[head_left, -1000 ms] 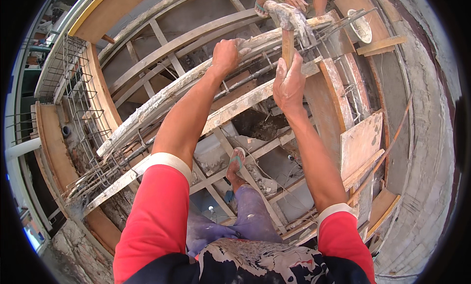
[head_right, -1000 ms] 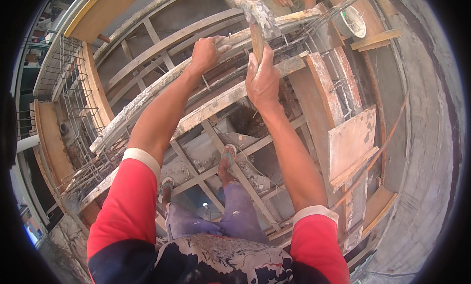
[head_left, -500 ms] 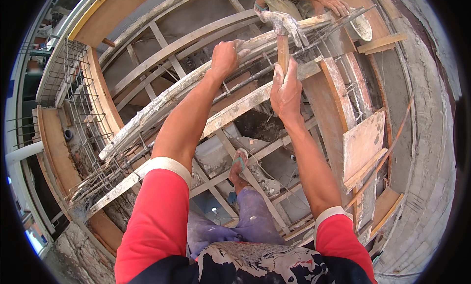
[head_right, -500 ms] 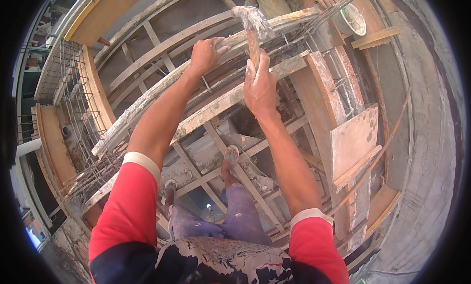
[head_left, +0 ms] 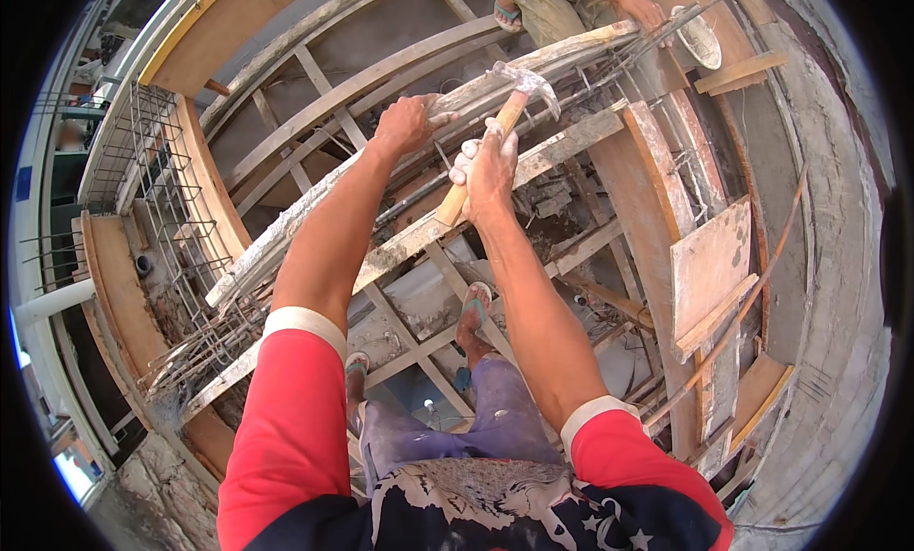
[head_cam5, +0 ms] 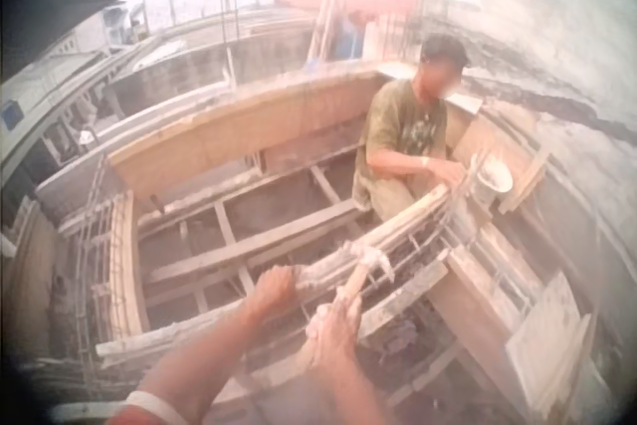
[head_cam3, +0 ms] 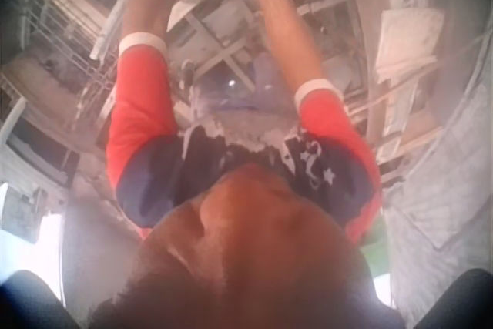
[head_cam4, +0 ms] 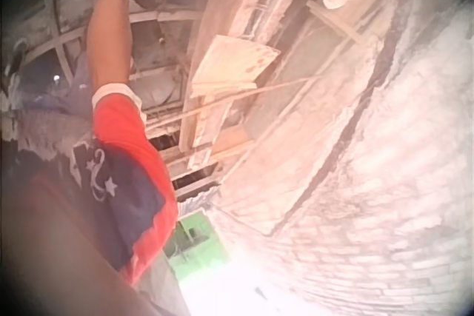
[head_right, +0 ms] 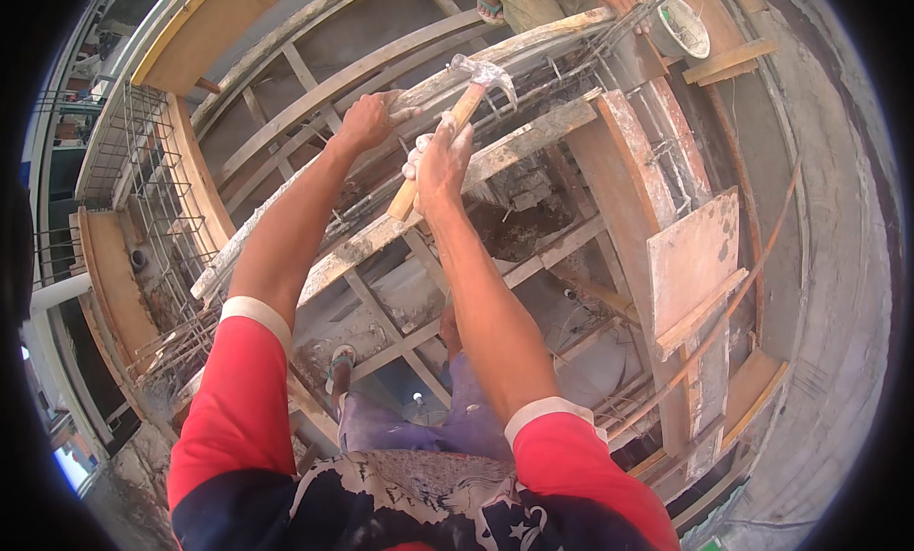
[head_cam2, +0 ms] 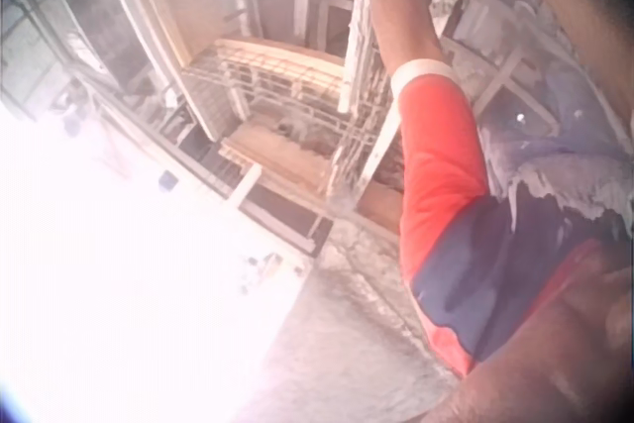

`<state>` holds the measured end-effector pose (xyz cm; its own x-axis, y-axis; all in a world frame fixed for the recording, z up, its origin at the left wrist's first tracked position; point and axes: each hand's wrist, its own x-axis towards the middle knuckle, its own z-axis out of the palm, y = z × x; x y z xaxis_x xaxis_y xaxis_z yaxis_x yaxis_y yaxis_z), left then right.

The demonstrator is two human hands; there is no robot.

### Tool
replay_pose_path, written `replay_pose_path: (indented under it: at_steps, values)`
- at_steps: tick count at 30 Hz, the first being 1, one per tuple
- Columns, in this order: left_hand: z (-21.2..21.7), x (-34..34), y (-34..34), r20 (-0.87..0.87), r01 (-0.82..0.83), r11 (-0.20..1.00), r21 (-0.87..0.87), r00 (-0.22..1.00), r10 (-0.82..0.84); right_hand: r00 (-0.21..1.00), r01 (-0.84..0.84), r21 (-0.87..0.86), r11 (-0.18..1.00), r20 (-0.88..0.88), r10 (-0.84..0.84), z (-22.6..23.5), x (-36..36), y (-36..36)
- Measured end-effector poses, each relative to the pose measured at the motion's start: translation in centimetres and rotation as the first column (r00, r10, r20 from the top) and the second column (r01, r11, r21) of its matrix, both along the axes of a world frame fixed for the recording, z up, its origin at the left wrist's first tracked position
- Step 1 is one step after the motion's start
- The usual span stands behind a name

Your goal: The person assembles a wooden structure by positioning planks and securing them with nails. They use a hammer to drive nails into the wood and adjust the alignment of the pieces. Another worker is visible nearby, also working on the structure.

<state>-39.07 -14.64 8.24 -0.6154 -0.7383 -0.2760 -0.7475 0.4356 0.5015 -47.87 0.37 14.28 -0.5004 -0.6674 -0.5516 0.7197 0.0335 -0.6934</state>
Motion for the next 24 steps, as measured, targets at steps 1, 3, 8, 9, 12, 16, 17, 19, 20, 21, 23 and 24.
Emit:
replay_pose_path:
  at_steps: [1, 3, 8, 9, 12, 16, 17, 19, 20, 21, 23, 24]
  values:
    - [-0.4, 0.2, 1.1, 0.028, 0.0, 0.997, -0.08, 1.0, 0.002, 1.0, 0.011, -0.079, 0.997, 0.011, -0.01, 0.1, -0.8, 1.0]
    - [-0.1, 0.5, 1.0, 0.013, -0.018, 0.999, -0.041, 1.0, 0.019, 0.99, 0.14, -0.046, 0.989, 0.008, -0.14, 0.6, -0.1, 0.7]
    - [0.0, 0.6, 1.2, 0.026, -0.021, 0.997, -0.069, 0.999, 0.023, 0.995, -0.089, -0.01, 0.996, -0.037, 0.088, -1.2, -0.9, 1.2]
    - [0.0, 0.5, 1.1, 0.071, -0.028, 0.996, -0.083, 0.997, 0.033, 0.997, -0.062, -0.052, 0.997, -0.047, 0.06, -0.7, -1.1, 1.3]
    - [0.5, 0.4, 1.1, 0.056, -0.021, 1.0, -0.01, 0.998, 0.022, 0.992, 0.115, -0.068, 0.991, -0.051, -0.118, 0.8, 0.5, 2.1]
    - [0.4, -0.7, 0.9, 0.057, 0.009, 0.998, -0.06, 0.998, -0.006, 0.997, -0.017, 0.08, 0.997, -0.077, 0.024, -0.9, 1.0, 0.6]
    - [-0.3, -0.4, 1.4, 0.027, 0.016, 0.995, -0.101, 1.0, -0.013, 0.996, 0.03, 0.156, 0.987, -0.088, -0.017, -1.1, 0.3, 1.0]
    - [-1.1, 0.4, 0.9, 0.037, 0.025, 0.99, -0.141, 0.999, -0.02, 0.91, -0.011, 0.284, 0.959, -0.395, 0.127, -1.3, -1.2, 3.0]
    - [-1.1, 0.4, 0.8, 0.046, 0.026, 0.989, -0.147, 0.999, -0.019, 0.83, -0.012, 0.357, 0.934, -0.518, 0.209, -2.1, -2.0, 4.1]
    - [-0.9, 0.1, 0.8, 0.056, 0.031, 0.987, -0.156, 0.998, -0.023, 0.69, 0.041, 0.398, 0.917, -0.675, 0.262, -5.4, -3.7, 6.0]
    - [-0.6, 0.3, 1.2, 0.098, 0.02, 0.986, -0.168, 0.995, -0.003, 0.512, 0.067, 0.401, 0.913, -0.799, 0.314, -4.1, -5.8, 9.5]
    - [-0.1, -0.2, 1.2, 0.119, 0.023, 0.983, -0.181, 0.993, -0.002, 0.428, 0.095, 0.364, 0.926, -0.855, 0.292, -4.9, -7.5, 10.9]
